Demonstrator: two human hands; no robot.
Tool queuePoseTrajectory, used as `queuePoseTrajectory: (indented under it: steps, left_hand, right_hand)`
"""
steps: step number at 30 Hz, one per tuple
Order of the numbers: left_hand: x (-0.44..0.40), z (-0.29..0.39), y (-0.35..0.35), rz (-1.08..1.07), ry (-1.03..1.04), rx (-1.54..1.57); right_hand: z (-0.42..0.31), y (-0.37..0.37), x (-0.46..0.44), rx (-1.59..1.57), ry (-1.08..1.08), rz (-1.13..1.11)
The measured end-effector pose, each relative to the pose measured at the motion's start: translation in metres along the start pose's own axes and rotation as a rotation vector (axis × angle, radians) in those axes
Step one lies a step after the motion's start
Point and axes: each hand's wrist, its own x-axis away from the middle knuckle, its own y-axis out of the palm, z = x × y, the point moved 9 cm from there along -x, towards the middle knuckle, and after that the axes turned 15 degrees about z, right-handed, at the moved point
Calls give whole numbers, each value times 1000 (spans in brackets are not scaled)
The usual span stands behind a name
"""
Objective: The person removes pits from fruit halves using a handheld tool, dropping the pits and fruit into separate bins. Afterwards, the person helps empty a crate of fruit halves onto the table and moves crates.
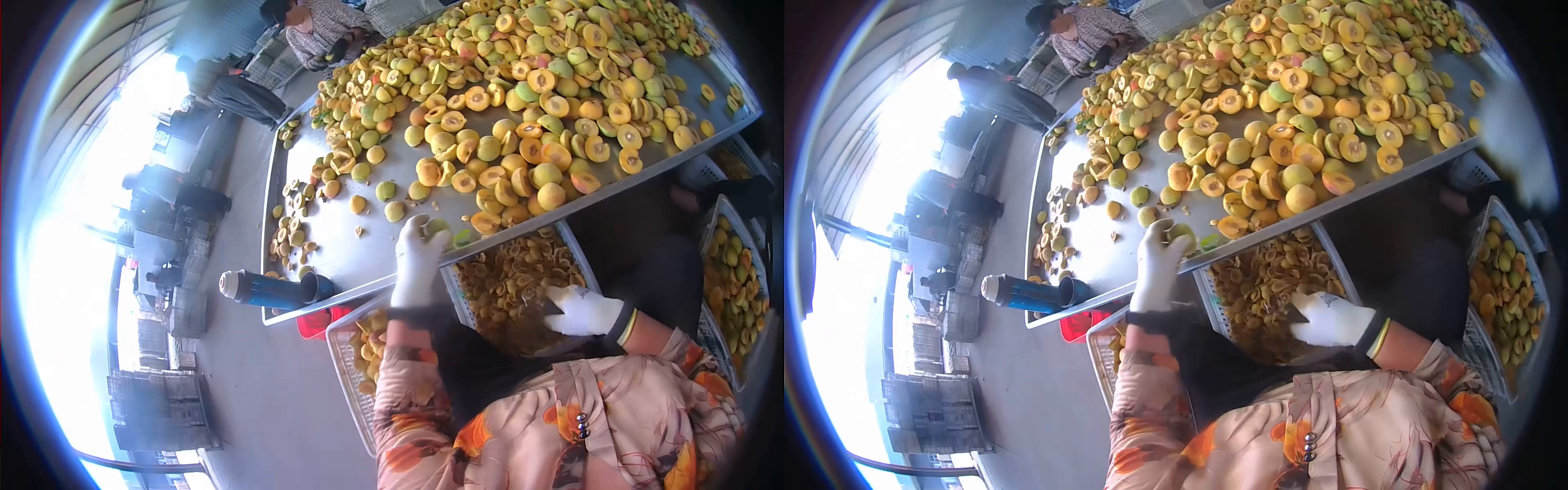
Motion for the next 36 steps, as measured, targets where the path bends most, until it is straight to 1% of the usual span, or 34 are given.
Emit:
queuePoseTrajectory:
  steps: [1, 3, 4, 6, 7, 8, 9, 12, 14, 16, 18, 20, 22, 25, 28, 31, 34, 36]
  left_hand:
    - [18, 8, -11, -57, -255, 417]
    - [55, 31, -20, -154, -506, 918]
    - [72, 38, -23, -211, -550, 1041]
    - [100, 45, -20, -272, -577, 1368]
    - [115, 60, -20, -375, -561, 1497]
    - [125, 66, -20, -377, -568, 1522]
    - [136, 74, -20, -375, -574, 1547]
    - [162, 109, -26, -380, -600, 1614]
    - [172, 118, -27, -382, -613, 1632]
    - [176, 116, -27, -286, -566, 1513]
    - [180, 106, -25, -178, -556, 1351]
    - [181, 109, -30, -61, -507, 1261]
    - [183, 114, -37, 14, -458, 1208]
    - [187, 107, -42, 87, -486, 1163]
    - [185, 106, -48, 110, -450, 1160]
    - [185, 112, -60, 232, -349, 1052]
    - [183, 121, -70, 321, -255, 984]
    - [183, 120, -67, 335, -266, 999]
  right_hand:
    - [-7, -10, 1, -44, -33, 70]
    - [-32, -30, -1, -133, -81, 194]
    - [-46, -37, -1, -181, -100, 245]
    - [-74, -45, 1, -204, -154, 229]
    - [-86, -48, 2, -221, -174, 228]
    - [-97, -48, 5, -238, -199, 226]
    - [-105, -48, 8, -292, -281, 283]
    - [-123, -43, 17, -314, -381, 316]
    - [-127, -42, 26, -277, -401, 389]
    - [-132, -43, 36, -222, -459, 456]
    - [-122, -23, 30, -262, -425, 355]
    - [-123, -20, 31, -283, -426, 340]
    - [-132, -29, 41, -293, -454, 402]
    - [-135, -26, 43, -217, -377, 304]
    - [-144, -30, 46, -398, -374, 283]
    - [-154, -26, 44, -482, -479, 291]
    - [-163, -25, 44, -565, -536, 308]
    - [-161, -23, 42, -540, -513, 273]
